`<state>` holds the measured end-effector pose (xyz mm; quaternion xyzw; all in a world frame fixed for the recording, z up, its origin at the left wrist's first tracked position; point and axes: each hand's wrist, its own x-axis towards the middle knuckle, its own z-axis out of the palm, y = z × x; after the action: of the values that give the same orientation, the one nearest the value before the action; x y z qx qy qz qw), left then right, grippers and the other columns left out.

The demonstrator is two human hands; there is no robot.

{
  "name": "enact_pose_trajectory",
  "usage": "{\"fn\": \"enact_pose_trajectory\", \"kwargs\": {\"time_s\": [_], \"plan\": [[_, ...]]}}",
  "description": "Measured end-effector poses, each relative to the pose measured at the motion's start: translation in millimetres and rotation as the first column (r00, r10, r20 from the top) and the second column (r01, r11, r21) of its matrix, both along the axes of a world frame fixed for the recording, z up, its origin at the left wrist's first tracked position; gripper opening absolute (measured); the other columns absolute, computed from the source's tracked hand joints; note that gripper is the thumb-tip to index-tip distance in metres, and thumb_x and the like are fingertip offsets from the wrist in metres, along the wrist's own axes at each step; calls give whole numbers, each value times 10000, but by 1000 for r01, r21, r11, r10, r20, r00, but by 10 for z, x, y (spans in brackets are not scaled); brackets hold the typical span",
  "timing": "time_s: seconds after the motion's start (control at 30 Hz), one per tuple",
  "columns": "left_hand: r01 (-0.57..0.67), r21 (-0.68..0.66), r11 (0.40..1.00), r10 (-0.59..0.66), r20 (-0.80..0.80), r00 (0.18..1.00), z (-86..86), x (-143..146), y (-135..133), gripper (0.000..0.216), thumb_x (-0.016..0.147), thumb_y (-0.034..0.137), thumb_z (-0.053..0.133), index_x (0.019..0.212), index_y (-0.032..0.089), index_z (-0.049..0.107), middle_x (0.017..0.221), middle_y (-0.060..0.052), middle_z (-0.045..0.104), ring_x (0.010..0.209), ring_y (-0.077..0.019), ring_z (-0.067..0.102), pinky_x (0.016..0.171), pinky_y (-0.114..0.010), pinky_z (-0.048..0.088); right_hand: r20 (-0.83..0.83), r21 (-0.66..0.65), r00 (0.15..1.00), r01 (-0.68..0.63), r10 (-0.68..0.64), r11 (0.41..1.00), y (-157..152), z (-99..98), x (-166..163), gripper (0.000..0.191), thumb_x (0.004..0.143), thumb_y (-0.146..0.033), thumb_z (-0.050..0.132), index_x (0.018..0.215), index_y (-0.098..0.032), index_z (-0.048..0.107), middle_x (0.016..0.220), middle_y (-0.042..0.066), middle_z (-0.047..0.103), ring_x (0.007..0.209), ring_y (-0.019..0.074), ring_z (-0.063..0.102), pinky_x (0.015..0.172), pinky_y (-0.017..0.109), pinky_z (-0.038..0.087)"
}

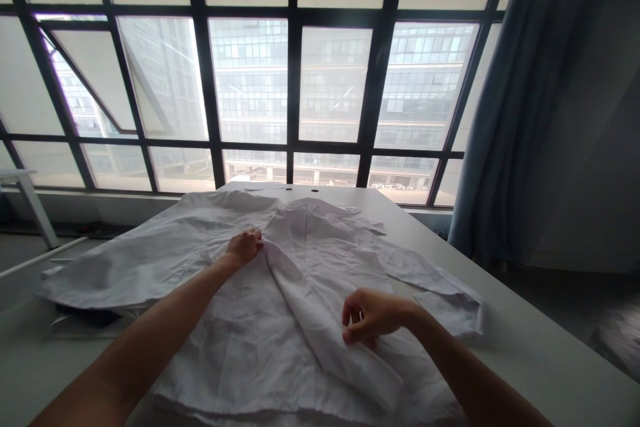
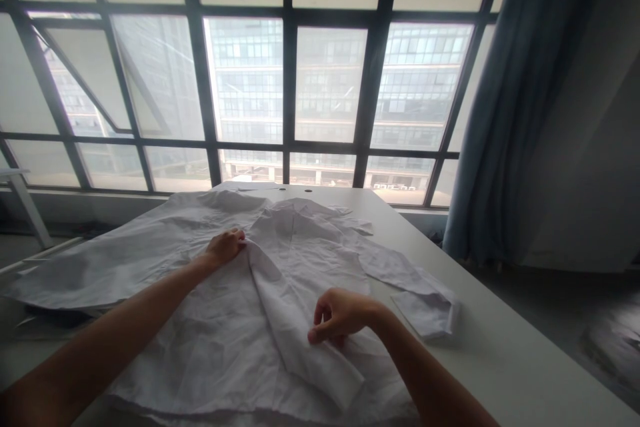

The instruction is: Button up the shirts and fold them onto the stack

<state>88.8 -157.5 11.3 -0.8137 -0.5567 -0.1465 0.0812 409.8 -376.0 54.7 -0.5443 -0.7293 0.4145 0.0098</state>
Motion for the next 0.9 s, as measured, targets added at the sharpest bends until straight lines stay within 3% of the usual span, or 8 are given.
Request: {"fn": "enact_pose_trajectory", "kwargs": {"time_s": [0.27,0.4,0.57,0.63,0.77,0.8,0.83,0.9], "plan": [[-153,4,988,153,53,987,148,-11,11,346,910,213,411,1224,162,547,985,-138,716,965,-282,683,829,-371,496,120,160,991,41,-60,986,-56,-59,-216,599,508,-462,873,996,-189,658,848,-1,659,694,139,568,576,223,397],[-172,-34,985,174,90,981,126,-80,11,372,916,208,391,1247,173,555,1054,-135,708,1002,-278,675,830,-358,504,206,243,979,-46,-6,969,-95,11,-269,345,616,-406,797,815,-174,638,802,-4,603,693,141,519,552,229,347],[-14,-44,999,16,29,999,75,-85,-12,332,831,176,514,1138,220,631,1228,-85,637,1084,-265,631,861,-352,506,124,369,989,33,-84,929,-86,90,-258,118,649,-150,651,750,-171,596,746,-5,599,681,134,523,566,217,336],[5,-38,999,-5,16,1000,83,-63,-15,267,831,193,532,1073,202,646,1179,-95,647,1049,-276,639,849,-371,509,126,558,964,126,-233,820,-86,144,-225,135,663,-90,581,770,-172,598,772,18,627,701,146,543,598,226,344],[-46,15,999,44,72,996,110,-46,4,316,920,219,429,1195,157,571,1157,-152,643,1033,-287,641,872,-405,496,49,904,861,177,-506,390,-166,336,-186,205,752,-68,493,837,-174,646,882,81,661,777,188,578,687,271,363],[-61,28,998,58,98,994,108,-55,13,350,925,212,418,1250,154,536,1189,-160,633,1047,-286,637,885,-403,492,56,918,870,148,-490,367,-200,385,-185,202,771,-82,497,842,-177,660,890,86,665,784,196,584,696,280,371],[-72,35,997,67,120,990,99,-69,23,384,919,199,423,1290,154,508,1223,-160,623,1063,-285,632,896,-397,488,82,903,894,120,-440,412,-235,424,-184,181,785,-109,519,842,-184,674,888,85,672,782,201,592,696,284,381],[-79,26,997,75,144,987,68,-106,44,424,888,163,447,1309,155,500,1263,-150,614,1085,-285,626,911,-386,486,142,742,958,65,-250,668,-288,458,-176,128,792,-206,607,877,-207,704,874,65,694,752,198,615,665,275,412]]}}
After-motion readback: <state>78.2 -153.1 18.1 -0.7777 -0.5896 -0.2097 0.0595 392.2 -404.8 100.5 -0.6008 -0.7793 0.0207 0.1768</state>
